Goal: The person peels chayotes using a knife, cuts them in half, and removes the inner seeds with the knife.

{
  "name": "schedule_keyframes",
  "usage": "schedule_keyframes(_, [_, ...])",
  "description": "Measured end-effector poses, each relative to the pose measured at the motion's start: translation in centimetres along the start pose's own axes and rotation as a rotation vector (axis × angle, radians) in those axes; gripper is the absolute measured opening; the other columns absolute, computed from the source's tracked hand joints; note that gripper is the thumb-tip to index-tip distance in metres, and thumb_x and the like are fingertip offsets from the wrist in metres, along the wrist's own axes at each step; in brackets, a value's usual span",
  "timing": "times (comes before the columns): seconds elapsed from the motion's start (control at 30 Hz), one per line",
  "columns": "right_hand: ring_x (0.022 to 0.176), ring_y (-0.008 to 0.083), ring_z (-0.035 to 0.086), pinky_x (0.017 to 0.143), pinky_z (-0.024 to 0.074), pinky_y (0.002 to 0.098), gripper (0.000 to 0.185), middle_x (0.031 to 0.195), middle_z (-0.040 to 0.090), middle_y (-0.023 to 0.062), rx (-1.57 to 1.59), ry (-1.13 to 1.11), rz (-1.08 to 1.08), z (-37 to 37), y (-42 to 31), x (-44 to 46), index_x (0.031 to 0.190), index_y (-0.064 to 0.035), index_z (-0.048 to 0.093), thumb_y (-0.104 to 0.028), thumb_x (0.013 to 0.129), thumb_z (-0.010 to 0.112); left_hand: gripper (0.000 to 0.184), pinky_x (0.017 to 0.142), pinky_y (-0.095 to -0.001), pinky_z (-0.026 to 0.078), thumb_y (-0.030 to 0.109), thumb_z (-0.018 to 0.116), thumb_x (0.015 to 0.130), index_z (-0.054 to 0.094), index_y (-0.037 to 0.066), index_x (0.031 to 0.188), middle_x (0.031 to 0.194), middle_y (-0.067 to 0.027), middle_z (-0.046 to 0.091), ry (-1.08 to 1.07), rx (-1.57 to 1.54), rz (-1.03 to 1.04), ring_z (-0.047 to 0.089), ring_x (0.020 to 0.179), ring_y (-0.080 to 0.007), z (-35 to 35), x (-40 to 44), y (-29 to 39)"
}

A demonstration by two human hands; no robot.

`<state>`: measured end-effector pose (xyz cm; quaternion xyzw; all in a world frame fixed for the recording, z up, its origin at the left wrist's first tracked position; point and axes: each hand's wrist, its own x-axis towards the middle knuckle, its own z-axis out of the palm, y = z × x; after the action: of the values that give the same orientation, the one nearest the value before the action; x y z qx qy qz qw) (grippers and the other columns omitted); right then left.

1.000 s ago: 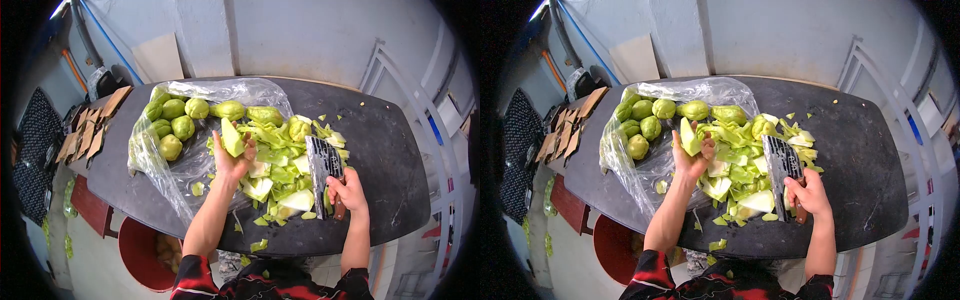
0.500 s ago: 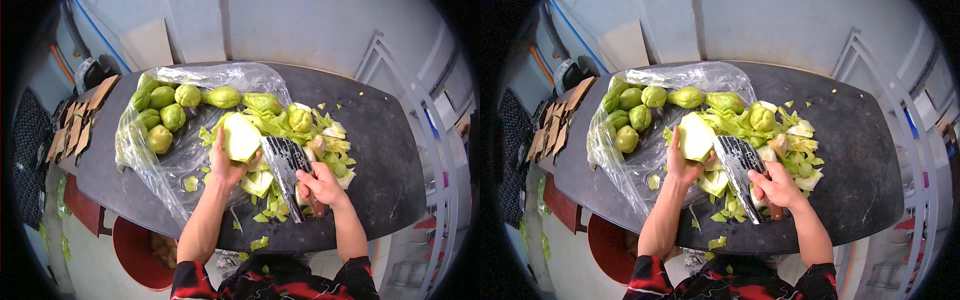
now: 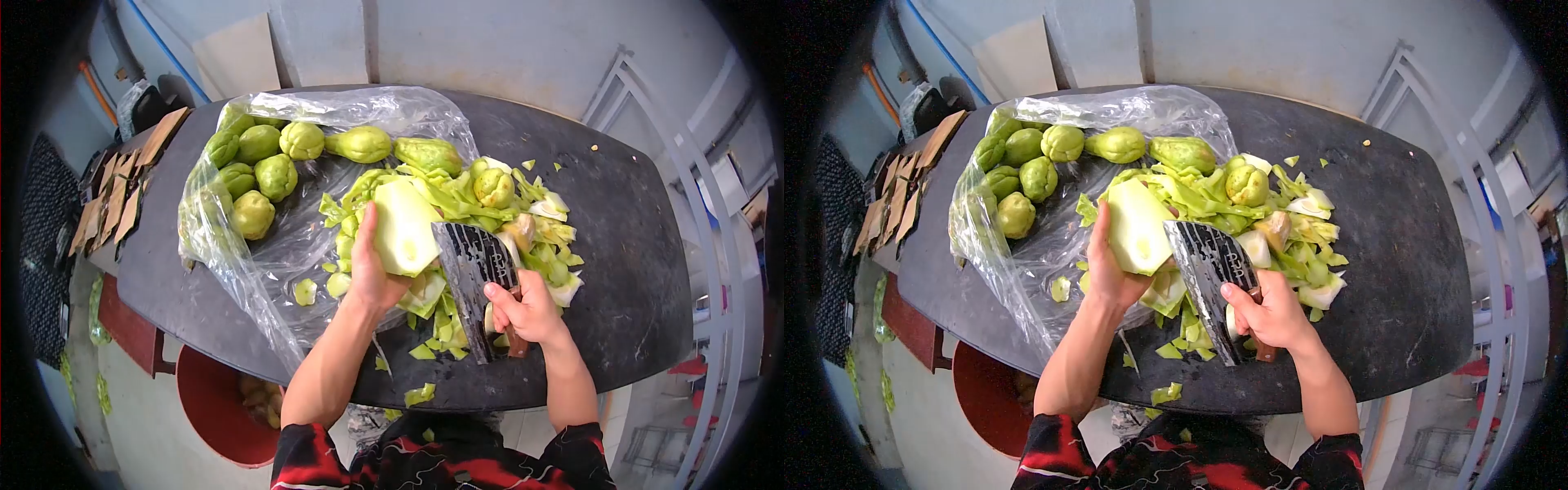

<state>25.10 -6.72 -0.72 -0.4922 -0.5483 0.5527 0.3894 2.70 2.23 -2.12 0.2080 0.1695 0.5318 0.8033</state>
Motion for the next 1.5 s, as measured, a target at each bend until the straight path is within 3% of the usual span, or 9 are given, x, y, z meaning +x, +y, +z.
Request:
schedule_keyframes(0.1, [0.045,0.0089,0.051,0.043,0.0444,0.0267,0.024,0.053,0.049,-0.0006,0.000,0.029,0.003,0.6,-0.6,-0.1,0.082,-0.0036,0.053,-0.018,0.100,0.060,0.055,0.086,-0.0388,0.052,0.058,0.055,0.094,0.056,0.013,0.126,0.107,-0.0037,0.066,0.150,0.006,0.001,0.064,0.096,-0.0193,0.9,-0.6,-1.5])
schedule_keyframes(0.2, [0.045,0.0088,0.050,0.043,0.0441,0.0265,0.024,0.053,0.049,-0.0007,0.045,0.048,-0.025,0.8,-0.9,-0.2,0.082,-0.0035,0.054,-0.018,0.100,0.059,0.054,0.089,-0.0383,0.051,0.057,0.058,0.093,0.056,0.014,0.125,0.107,-0.0026,0.065,0.129,-0.018,0.036,0.063,0.097,-0.0179,1.6,-1.1,-2.1])
schedule_keyframes(0.43, [0.044,0.0090,0.049,0.043,0.0441,0.0264,0.024,0.052,0.048,-0.0008,0.075,0.039,-0.034,1.1,-0.8,0.1,0.083,-0.0030,0.055,-0.019,0.101,0.058,0.051,0.092,-0.0374,0.050,0.057,0.056,0.094,0.056,0.015,0.124,0.108,-0.0031,0.065,0.139,-0.087,-0.027,0.064,0.098,-0.0184,1.6,-1.5,-3.4])
schedule_keyframes(0.5, [0.043,0.0092,0.050,0.043,0.0440,0.0263,0.024,0.052,0.047,-0.0007,0.138,0.021,-0.023,1.1,-0.9,0.1,0.084,-0.0027,0.055,-0.019,0.101,0.058,0.062,0.099,-0.0407,0.046,0.060,0.050,0.094,0.051,0.015,0.137,0.122,-0.0049,0.063,0.074,-0.100,-0.061,0.061,0.110,-0.0217,1.4,-1.3,-3.3])
schedule_keyframes(0.73, [0.043,0.0095,0.050,0.042,0.0439,0.0258,0.023,0.052,0.048,-0.0009,0.148,-0.029,-0.040,1.2,-0.9,0.1,0.086,-0.0022,0.055,-0.019,0.102,0.056,0.065,0.099,-0.0424,0.046,0.059,0.049,0.095,0.046,0.015,0.142,0.123,-0.0052,0.062,-0.081,-0.030,0.025,0.060,0.113,-0.0217,1.7,-1.4,-3.1])
schedule_keyframes(1.03, [0.043,0.0088,0.050,0.043,0.0449,0.0254,0.022,0.053,0.048,-0.0013,0.150,0.002,-0.051,1.5,-0.4,0.1,0.090,-0.0013,0.056,-0.020,0.101,0.057,0.061,0.092,-0.0390,0.050,0.055,0.052,0.095,0.050,0.012,0.138,0.111,-0.0046,0.064,0.081,-0.041,-0.016,0.062,0.101,-0.0182,2.4,-1.8,-2.9])
schedule_keyframes(1.23, [0.043,0.0090,0.049,0.043,0.0454,0.0256,0.022,0.053,0.048,-0.0010,0.213,-0.061,-0.052,1.4,-1.2,-0.1,0.091,-0.0010,0.056,-0.020,0.101,0.059,0.071,0.074,-0.0313,0.055,0.054,0.054,0.093,0.043,0.006,0.143,0.104,-0.0057,0.064,-0.168,0.000,0.088,0.064,0.089,-0.0157,2.2,-1.7,-2.3])
schedule_keyframes(1.33, [0.042,0.0092,0.050,0.042,0.0458,0.0258,0.022,0.053,0.049,-0.0006,0.228,-0.078,-0.034,1.3,-1.5,0.0,0.090,-0.0006,0.056,-0.020,0.100,0.059,0.075,0.088,-0.0406,0.054,0.059,0.055,0.090,0.044,0.007,0.142,0.119,-0.0101,0.063,-0.233,0.034,0.077,0.064,0.105,-0.0235,0.8,-1.5,-2.4])
schedule_keyframes(1.5, [0.045,0.0075,0.051,0.044,0.0474,0.0265,0.023,0.055,0.051,-0.0010,0.134,-0.059,0.016,-1.1,-2.5,-0.7,0.084,-0.0033,0.055,-0.020,0.098,0.062,0.074,0.082,-0.0391,0.056,0.061,0.056,0.089,0.045,0.009,0.140,0.116,-0.0106,0.063,-0.145,0.048,0.035,0.065,0.101,-0.0245,1.6,-1.8,-1.2])
